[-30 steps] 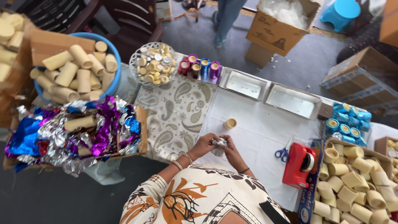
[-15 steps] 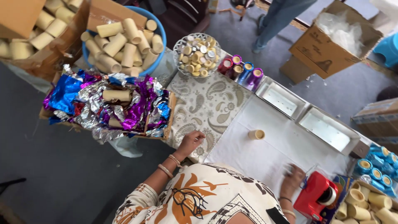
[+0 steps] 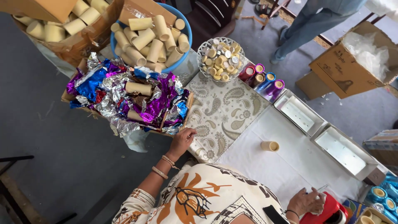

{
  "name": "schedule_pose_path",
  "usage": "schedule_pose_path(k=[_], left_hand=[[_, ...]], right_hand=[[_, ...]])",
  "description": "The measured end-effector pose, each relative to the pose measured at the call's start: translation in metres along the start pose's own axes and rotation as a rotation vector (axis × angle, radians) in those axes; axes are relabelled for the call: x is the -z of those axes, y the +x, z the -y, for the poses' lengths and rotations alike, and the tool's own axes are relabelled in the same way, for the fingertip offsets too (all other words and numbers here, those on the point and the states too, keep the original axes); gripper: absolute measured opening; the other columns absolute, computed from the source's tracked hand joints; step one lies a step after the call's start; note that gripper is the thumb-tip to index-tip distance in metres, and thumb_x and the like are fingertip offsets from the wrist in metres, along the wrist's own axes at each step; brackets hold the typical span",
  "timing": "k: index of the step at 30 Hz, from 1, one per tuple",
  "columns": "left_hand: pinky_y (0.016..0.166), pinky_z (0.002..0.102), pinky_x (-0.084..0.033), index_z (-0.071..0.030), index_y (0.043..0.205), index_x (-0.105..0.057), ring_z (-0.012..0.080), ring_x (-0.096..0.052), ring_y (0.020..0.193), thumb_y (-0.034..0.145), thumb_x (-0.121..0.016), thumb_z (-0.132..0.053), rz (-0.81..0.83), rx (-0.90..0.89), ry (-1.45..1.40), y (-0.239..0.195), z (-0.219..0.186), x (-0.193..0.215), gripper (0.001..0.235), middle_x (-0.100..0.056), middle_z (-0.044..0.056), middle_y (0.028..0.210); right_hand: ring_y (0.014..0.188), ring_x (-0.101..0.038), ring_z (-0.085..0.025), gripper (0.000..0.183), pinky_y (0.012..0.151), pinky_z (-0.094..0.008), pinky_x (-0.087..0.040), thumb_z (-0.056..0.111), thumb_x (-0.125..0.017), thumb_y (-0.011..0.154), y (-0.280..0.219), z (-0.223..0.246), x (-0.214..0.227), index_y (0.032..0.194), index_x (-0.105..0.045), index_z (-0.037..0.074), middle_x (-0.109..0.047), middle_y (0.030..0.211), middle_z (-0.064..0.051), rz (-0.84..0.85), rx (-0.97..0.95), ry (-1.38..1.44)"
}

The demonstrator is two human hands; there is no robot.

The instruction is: The person arranges small, colorful cylindrical objects on a table, then picks up a beige cardboard tube and wraps it with a sheet of purple foil. They place the wrapped tube on the table and continue to handle other foil sheets and tubes.

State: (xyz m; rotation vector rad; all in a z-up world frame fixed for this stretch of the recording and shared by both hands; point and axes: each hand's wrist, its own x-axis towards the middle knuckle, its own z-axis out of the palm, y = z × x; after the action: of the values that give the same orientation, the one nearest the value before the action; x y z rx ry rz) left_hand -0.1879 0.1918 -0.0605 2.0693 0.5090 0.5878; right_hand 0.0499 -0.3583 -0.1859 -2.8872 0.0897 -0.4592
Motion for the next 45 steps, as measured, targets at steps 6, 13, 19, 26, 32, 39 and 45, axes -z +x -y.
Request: schedule_pose_path(k=[6, 13, 19, 26, 32, 39, 45], left_hand=[[0.059, 0.031, -0.054, -0.007, 0.107, -0.07, 0.0186, -0.068, 0.066, 0.094, -0.066, -0.003, -0.239, 0.013, 0.118, 0.017, -0.006, 0.06, 0.015, -0.074, 0.009, 0.093], [0.06, 0.027, -0.048, -0.005, 0.112, -0.07, 0.0118, -0.058, 0.069, 0.104, -0.063, -0.008, -0.738, 0.169, 0.136, 0.024, 0.055, 0.168, 0.011, -0.068, 0.003, 0.09], [0.065, 0.025, -0.057, 0.001, 0.11, -0.063, 0.0099, -0.068, 0.074, 0.098, -0.06, 0.003, -1.044, 0.149, 0.003, 0.017, 0.13, 0.255, 0.012, -0.07, 0.006, 0.095], [0.085, 0.037, -0.052, 0.001, 0.125, -0.054, 0.0228, -0.06, 0.096, 0.079, -0.079, 0.005, -1.105, 0.239, 0.296, 0.033, 0.187, 0.302, 0.052, -0.06, 0.013, 0.111], [0.094, 0.049, -0.043, -0.003, 0.113, -0.064, 0.037, -0.059, 0.106, 0.078, -0.09, -0.009, -0.942, 0.207, 0.597, 0.041, 0.242, 0.326, 0.044, -0.063, 0.018, 0.11], [0.086, 0.046, -0.054, -0.006, 0.104, -0.067, 0.0327, -0.066, 0.101, 0.099, -0.074, -0.011, -0.616, 0.192, 0.709, 0.039, 0.232, 0.283, 0.009, -0.071, 0.011, 0.104], [0.077, 0.041, -0.051, -0.009, 0.11, -0.068, 0.0193, -0.063, 0.082, 0.11, -0.064, -0.018, -0.766, 0.489, 0.131, 0.033, 0.214, 0.287, 0.01, -0.068, 0.007, 0.089]], right_hand=[[0.14, -0.044, -0.03, 0.022, 0.124, -0.061, -0.016, 0.008, -0.066, 0.108, 0.017, 0.088, 0.024, 0.128, -0.057, 0.006, -0.038, 0.139, -0.015, -0.047, 0.088, 0.33], [0.125, -0.04, -0.031, 0.019, 0.115, -0.049, -0.035, 0.007, -0.067, 0.11, 0.009, 0.181, 0.029, 0.127, -0.06, 0.006, -0.046, 0.125, -0.015, -0.114, 0.408, 0.536], [0.122, -0.046, -0.032, 0.017, 0.108, -0.047, -0.04, 0.007, -0.069, 0.102, -0.011, 0.243, 0.03, 0.119, -0.064, 0.008, -0.055, 0.121, -0.013, -0.022, 0.655, 0.677], [0.111, -0.052, -0.034, 0.021, 0.102, -0.046, -0.041, 0.003, -0.069, 0.096, -0.03, 0.288, 0.048, 0.116, -0.065, 0.009, -0.059, 0.115, -0.012, 0.114, 0.809, 0.706], [0.111, -0.054, -0.035, 0.022, 0.099, -0.048, -0.044, 0.002, -0.068, 0.095, -0.028, 0.303, 0.049, 0.116, -0.066, 0.009, -0.06, 0.115, -0.012, 0.177, 0.822, 0.69], [0.11, -0.056, -0.034, 0.022, 0.096, -0.048, -0.047, 0.002, -0.068, 0.094, -0.034, 0.307, 0.041, 0.115, -0.066, 0.009, -0.061, 0.114, -0.013, 0.252, 0.792, 0.67], [0.109, -0.058, -0.033, 0.022, 0.093, -0.047, -0.049, 0.002, -0.068, 0.094, -0.035, 0.304, 0.031, 0.115, -0.066, 0.009, -0.061, 0.114, -0.014, 0.302, 0.769, 0.659]])
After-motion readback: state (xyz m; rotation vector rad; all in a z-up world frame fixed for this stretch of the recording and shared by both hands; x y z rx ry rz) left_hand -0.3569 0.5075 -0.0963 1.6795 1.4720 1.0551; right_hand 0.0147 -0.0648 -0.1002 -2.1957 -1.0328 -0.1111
